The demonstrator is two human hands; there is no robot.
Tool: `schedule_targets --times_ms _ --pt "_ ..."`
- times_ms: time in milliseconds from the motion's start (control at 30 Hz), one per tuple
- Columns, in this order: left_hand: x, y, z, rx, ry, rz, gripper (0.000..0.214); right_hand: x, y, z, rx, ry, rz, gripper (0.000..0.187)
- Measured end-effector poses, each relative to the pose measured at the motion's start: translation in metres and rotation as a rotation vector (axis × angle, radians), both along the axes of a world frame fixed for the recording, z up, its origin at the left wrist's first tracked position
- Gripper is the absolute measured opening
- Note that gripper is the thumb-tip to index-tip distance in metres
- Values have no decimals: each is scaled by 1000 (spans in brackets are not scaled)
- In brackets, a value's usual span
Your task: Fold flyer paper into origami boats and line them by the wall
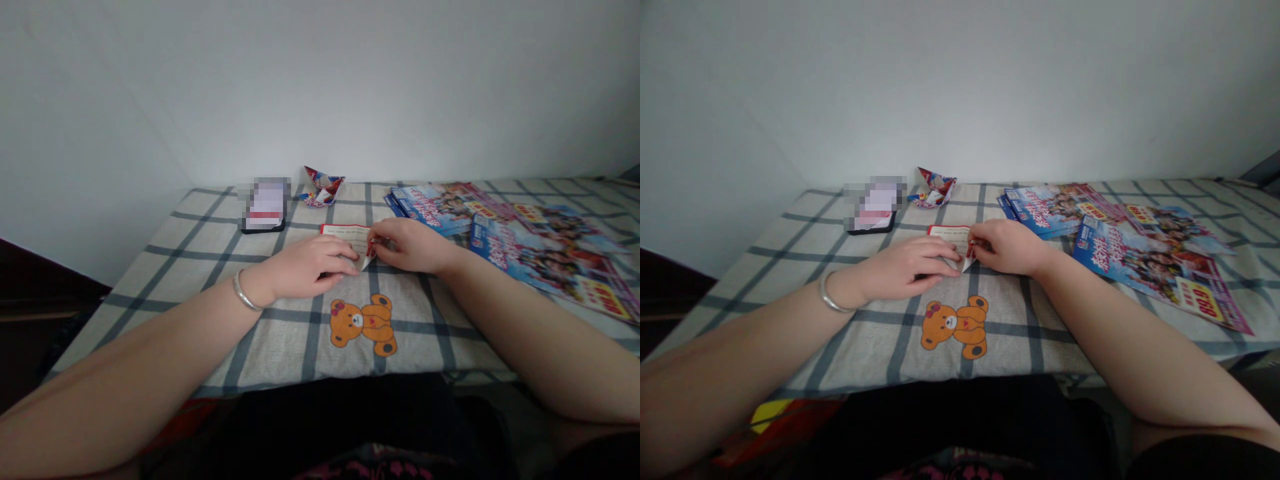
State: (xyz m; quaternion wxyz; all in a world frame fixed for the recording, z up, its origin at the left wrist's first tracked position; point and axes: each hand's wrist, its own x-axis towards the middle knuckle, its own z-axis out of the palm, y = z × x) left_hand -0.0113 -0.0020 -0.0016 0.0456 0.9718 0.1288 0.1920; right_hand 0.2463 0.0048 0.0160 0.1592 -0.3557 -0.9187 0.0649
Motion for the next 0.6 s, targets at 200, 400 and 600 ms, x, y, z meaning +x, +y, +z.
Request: schedule_targets --times_ms 200,400,600 --pt "0 0 0 -39 -1 17 30 0 3 -3 -98 62 -55 17" --pt "1 -1 0 -43 30 50 28 -3 5 -3 -178 144 -192 14" --pt "1 0 -2 4 19 135 23 -6 11 -11 -241 238 -253 15"
